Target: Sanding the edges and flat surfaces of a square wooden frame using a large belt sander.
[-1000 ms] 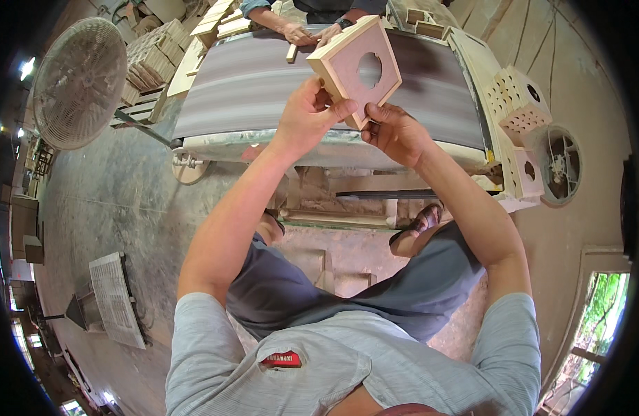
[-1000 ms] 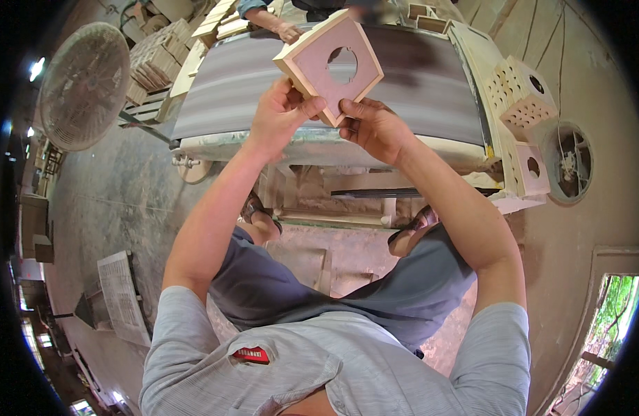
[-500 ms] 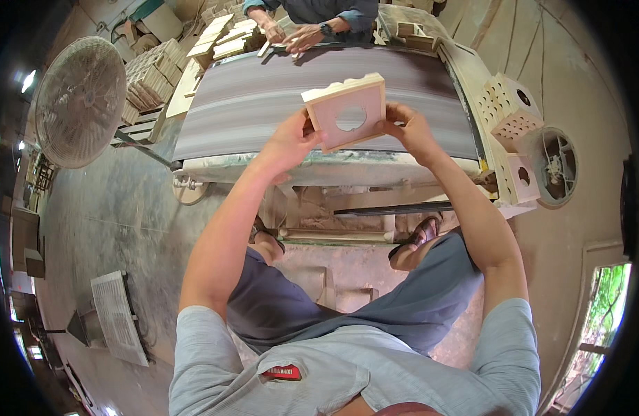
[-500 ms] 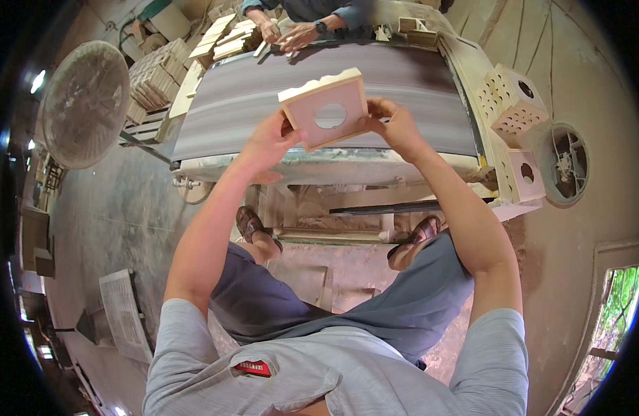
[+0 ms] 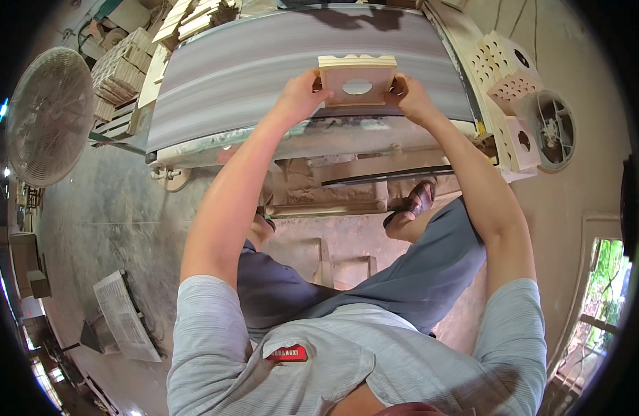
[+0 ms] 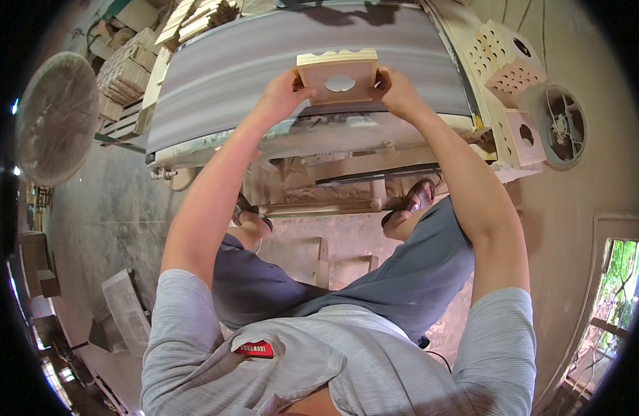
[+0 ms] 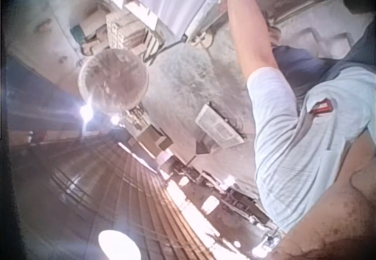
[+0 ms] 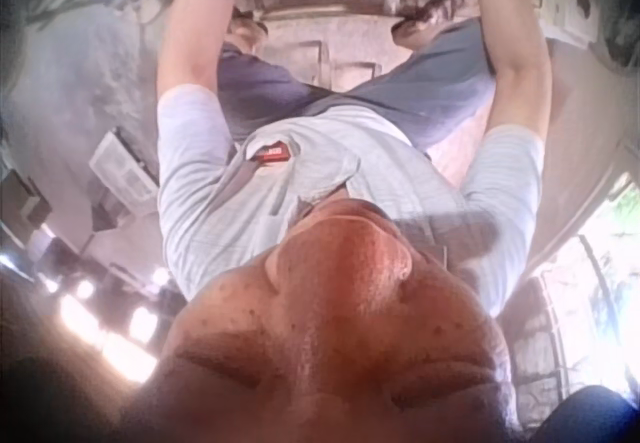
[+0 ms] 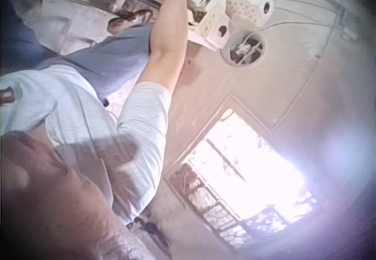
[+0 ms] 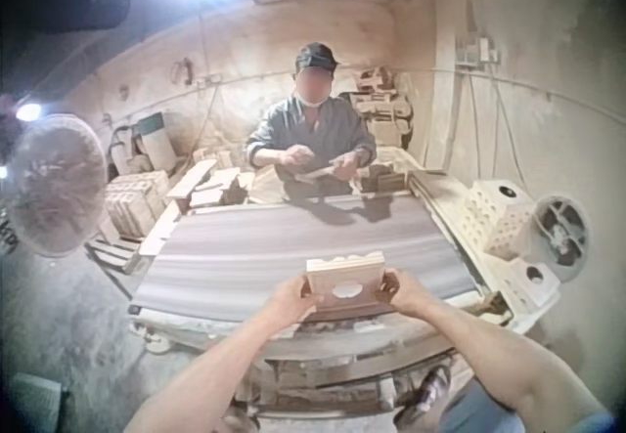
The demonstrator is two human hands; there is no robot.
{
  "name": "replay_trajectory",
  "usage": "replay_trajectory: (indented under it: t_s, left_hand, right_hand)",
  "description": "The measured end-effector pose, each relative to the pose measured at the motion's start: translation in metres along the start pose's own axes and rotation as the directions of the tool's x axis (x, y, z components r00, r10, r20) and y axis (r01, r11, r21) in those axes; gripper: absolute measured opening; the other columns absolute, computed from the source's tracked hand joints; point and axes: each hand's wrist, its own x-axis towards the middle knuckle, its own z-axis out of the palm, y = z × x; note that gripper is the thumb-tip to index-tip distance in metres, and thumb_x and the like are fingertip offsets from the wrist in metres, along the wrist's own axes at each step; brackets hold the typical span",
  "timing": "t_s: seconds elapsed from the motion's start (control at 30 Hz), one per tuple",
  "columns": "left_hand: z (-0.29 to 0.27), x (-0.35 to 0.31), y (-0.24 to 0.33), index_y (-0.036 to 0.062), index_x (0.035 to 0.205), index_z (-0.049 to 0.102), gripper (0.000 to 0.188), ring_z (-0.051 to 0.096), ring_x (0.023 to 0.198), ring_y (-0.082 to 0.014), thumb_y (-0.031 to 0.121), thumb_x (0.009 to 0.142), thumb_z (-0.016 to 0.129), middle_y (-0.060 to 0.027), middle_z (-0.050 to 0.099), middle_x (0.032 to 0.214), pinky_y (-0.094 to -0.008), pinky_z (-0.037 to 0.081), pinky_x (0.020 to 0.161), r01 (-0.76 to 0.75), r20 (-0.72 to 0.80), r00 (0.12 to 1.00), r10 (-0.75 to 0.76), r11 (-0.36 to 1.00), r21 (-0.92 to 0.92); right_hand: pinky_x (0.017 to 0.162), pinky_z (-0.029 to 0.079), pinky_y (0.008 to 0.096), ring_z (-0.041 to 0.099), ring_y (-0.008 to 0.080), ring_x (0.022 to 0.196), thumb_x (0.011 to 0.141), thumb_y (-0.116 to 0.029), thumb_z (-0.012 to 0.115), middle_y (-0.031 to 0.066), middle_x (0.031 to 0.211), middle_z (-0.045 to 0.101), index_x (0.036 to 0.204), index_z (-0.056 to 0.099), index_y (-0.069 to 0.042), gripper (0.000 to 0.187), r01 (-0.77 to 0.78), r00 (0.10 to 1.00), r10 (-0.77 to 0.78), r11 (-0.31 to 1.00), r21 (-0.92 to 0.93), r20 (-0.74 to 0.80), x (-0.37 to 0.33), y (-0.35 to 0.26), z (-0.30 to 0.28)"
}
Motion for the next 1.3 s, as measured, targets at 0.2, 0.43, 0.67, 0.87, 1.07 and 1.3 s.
replay_trajectory:
  t_s: [0.2,0.43,0.67,0.87,1.07,1.3]
  left_hand:
    - [0.009,0.004,-0.002,0.0061,0.144,0.062,0.049,0.074,0.108,-0.0280,0.018,0.099,0.075,-0.0141,0.078,0.119,-0.0399,0.056,0.097,-0.024,-0.019,1.000,0.023,0.999,-0.039]
    - [-0.021,-0.004,-0.029,0.0062,0.142,0.063,0.047,0.075,0.107,-0.0260,0.017,0.099,0.076,-0.0138,0.078,0.119,-0.0384,0.057,0.096,0.033,-0.009,0.999,-0.032,0.999,0.018]
    - [-0.054,-0.027,-0.055,0.0063,0.139,0.064,0.042,0.074,0.111,-0.0240,0.015,0.100,0.075,-0.0124,0.079,0.120,-0.0372,0.056,0.098,0.040,-0.051,0.998,-0.043,0.998,-0.046]
    - [-0.073,-0.038,-0.061,0.0024,0.139,0.063,0.043,0.073,0.114,-0.0232,0.012,0.099,0.076,-0.0128,0.078,0.122,-0.0367,0.055,0.102,0.062,-0.080,0.995,-0.067,0.996,-0.065]
    - [-0.078,-0.042,-0.071,-0.0033,0.139,0.060,0.043,0.070,0.118,-0.0193,0.009,0.101,0.076,-0.0122,0.075,0.129,-0.0369,0.055,0.104,0.126,-0.036,0.991,-0.127,0.991,-0.042]
    - [-0.018,0.001,-0.032,0.0071,0.145,0.061,0.050,0.074,0.115,-0.0286,0.022,0.099,0.076,-0.0142,0.077,0.127,-0.0410,0.056,0.100,-0.018,-0.001,1.000,0.018,0.997,0.072]
  right_hand:
    - [0.093,0.054,0.0333,0.066,0.0179,0.097,0.092,0.004,0.072,0.0093,0.110,0.075,0.128,0.067,0.000,0.037,0.067,0.997,-0.065,0.995,0.070,-0.039,0.001,0.015,-0.003]
    - [0.094,0.054,0.0324,0.067,0.0151,0.098,0.093,0.001,0.075,0.0080,0.107,0.074,0.123,0.068,0.001,0.031,0.064,0.998,-0.062,0.996,0.058,-0.022,0.016,-0.003,0.030]
    - [0.091,0.055,0.0317,0.068,0.0144,0.097,0.091,0.004,0.075,0.0070,0.106,0.076,0.130,0.068,-0.002,0.040,0.054,0.998,-0.054,0.998,-0.025,0.027,0.032,-0.029,0.066]
    - [0.089,0.055,0.0318,0.069,0.0155,0.091,0.090,0.003,0.075,0.0060,0.101,0.076,0.129,0.069,-0.002,0.039,0.168,0.986,-0.168,0.986,-0.005,0.011,0.049,-0.021,0.093]
    - [0.087,0.055,0.0329,0.067,0.0148,0.090,0.090,0.003,0.075,0.0048,0.098,0.075,0.126,0.070,-0.003,0.037,0.133,0.990,-0.132,0.991,-0.014,0.052,0.048,-0.030,0.094]
    - [0.093,0.056,0.0331,0.071,0.0166,0.099,0.089,0.001,0.077,0.0102,0.110,0.079,0.134,0.070,-0.003,0.046,0.021,0.998,-0.027,0.993,-0.120,-0.055,0.024,0.011,0.022]
